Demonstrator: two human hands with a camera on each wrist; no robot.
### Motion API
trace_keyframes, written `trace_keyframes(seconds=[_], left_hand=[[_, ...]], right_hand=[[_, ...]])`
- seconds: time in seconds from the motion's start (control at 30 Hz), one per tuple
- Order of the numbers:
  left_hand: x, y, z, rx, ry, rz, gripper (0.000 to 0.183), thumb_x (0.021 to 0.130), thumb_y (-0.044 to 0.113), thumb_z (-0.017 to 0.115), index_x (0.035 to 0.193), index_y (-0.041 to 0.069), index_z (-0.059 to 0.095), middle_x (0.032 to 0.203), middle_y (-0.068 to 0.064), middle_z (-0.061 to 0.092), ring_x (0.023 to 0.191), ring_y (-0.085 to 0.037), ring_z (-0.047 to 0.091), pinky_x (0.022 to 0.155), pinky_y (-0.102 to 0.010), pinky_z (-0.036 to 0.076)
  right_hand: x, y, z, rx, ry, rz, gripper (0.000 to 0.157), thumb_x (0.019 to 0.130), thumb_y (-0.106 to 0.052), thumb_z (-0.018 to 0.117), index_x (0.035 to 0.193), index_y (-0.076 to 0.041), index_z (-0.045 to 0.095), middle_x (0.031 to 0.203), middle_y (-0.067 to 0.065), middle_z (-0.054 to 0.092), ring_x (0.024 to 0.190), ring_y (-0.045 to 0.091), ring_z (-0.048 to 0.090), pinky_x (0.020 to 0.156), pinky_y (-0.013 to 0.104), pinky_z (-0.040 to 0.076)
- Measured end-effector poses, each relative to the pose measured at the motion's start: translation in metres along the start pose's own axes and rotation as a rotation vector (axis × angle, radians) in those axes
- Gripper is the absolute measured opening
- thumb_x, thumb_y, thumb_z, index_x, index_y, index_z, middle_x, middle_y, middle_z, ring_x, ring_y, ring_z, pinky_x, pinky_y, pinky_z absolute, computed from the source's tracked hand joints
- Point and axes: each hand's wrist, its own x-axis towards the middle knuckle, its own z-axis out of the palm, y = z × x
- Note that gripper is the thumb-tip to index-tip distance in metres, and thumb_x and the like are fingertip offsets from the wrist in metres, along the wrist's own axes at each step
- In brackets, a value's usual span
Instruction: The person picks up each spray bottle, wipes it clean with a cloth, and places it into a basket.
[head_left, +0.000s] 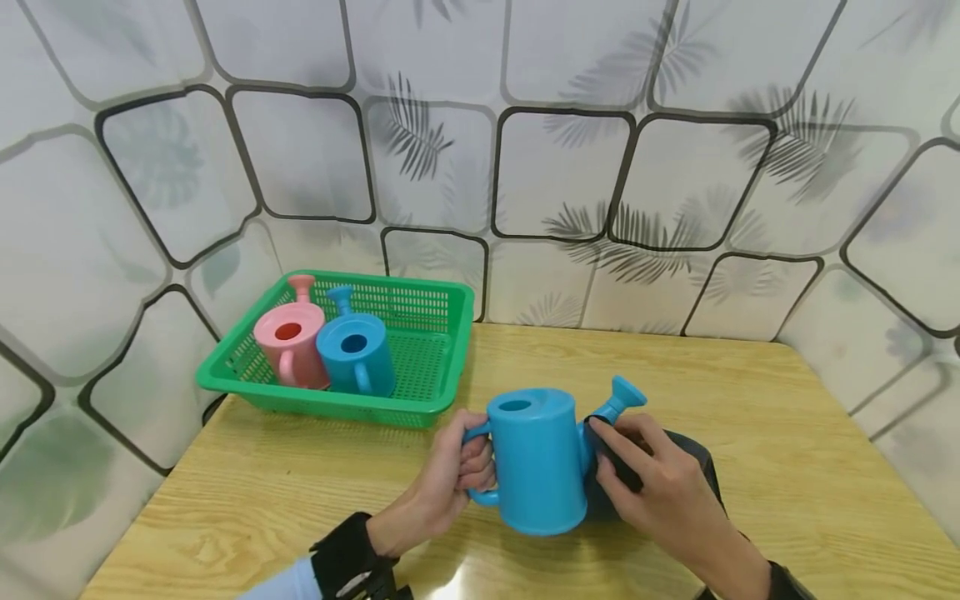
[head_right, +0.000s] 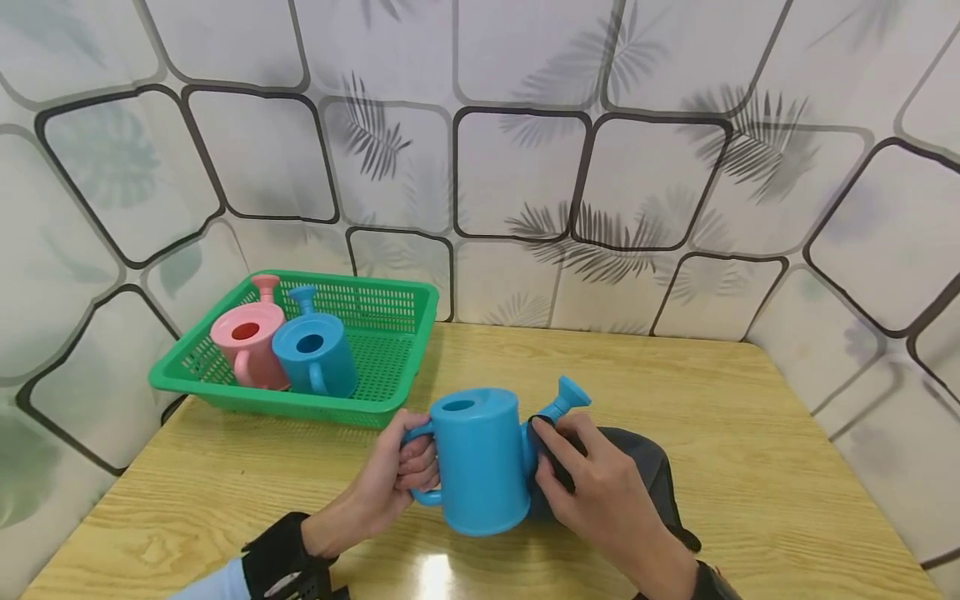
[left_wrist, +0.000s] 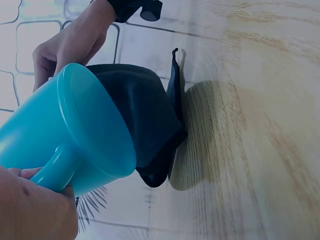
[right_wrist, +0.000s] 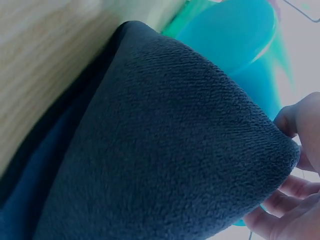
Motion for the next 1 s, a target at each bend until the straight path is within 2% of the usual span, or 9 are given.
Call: trace_keyframes(seconds=[0.2, 0.43, 0.73, 0.9, 1.0], left_hand=[[0.002, 0.000, -0.001, -0.015, 0.040, -0.033, 0.048, 0.096, 0.026, 0.041, 0.051, 0.021, 0.027, 0.042, 0.013, 0.027, 0.036, -0.003, 0.024, 0.044, -0.020, 0.025], [0.002, 0.000, -0.002, -0.022, 0.035, -0.041, 0.048, 0.097, 0.027, 0.040, 0.051, 0.021, 0.027, 0.043, 0.013, 0.027, 0.037, -0.004, 0.024, 0.044, -0.019, 0.025], [0.003, -0.004, -0.003, -0.004, 0.018, -0.024, 0.049, 0.096, 0.024, 0.041, 0.049, 0.021, 0.027, 0.042, 0.012, 0.026, 0.036, -0.004, 0.024, 0.043, -0.019, 0.025], [0.002, -0.003, -0.003, 0.006, 0.008, -0.039, 0.049, 0.096, 0.025, 0.042, 0.049, 0.021, 0.028, 0.042, 0.012, 0.026, 0.036, -0.004, 0.024, 0.044, -0.020, 0.025], [0.002, -0.002, -0.004, 0.005, -0.009, -0.032, 0.049, 0.097, 0.025, 0.041, 0.049, 0.021, 0.028, 0.042, 0.012, 0.027, 0.036, -0.004, 0.025, 0.044, -0.019, 0.026]], right_hand=[[-0.002, -0.006, 0.004, 0.053, -0.002, -0.005, 0.045, 0.099, -0.032, 0.044, 0.112, 0.001, 0.071, 0.096, 0.010, 0.062, 0.077, 0.012, 0.062, 0.052, 0.026, 0.055], [-0.004, -0.007, 0.004, 0.060, -0.003, -0.004, 0.045, 0.100, -0.034, 0.045, 0.111, 0.000, 0.072, 0.096, 0.009, 0.063, 0.077, 0.012, 0.063, 0.054, 0.024, 0.056], [-0.004, -0.001, -0.002, -0.040, -0.061, 0.016, 0.052, 0.103, -0.036, 0.037, 0.113, 0.003, 0.069, 0.097, 0.016, 0.059, 0.075, 0.019, 0.063, 0.057, 0.028, 0.056], [-0.004, 0.007, -0.008, -0.100, -0.029, 0.031, 0.053, 0.104, -0.037, 0.036, 0.116, 0.003, 0.068, 0.098, 0.019, 0.058, 0.074, 0.020, 0.062, 0.059, 0.030, 0.056], [-0.002, 0.011, -0.010, -0.126, -0.003, 0.029, 0.052, 0.104, -0.037, 0.036, 0.118, 0.003, 0.067, 0.099, 0.021, 0.058, 0.073, 0.021, 0.061, 0.056, 0.032, 0.055]])
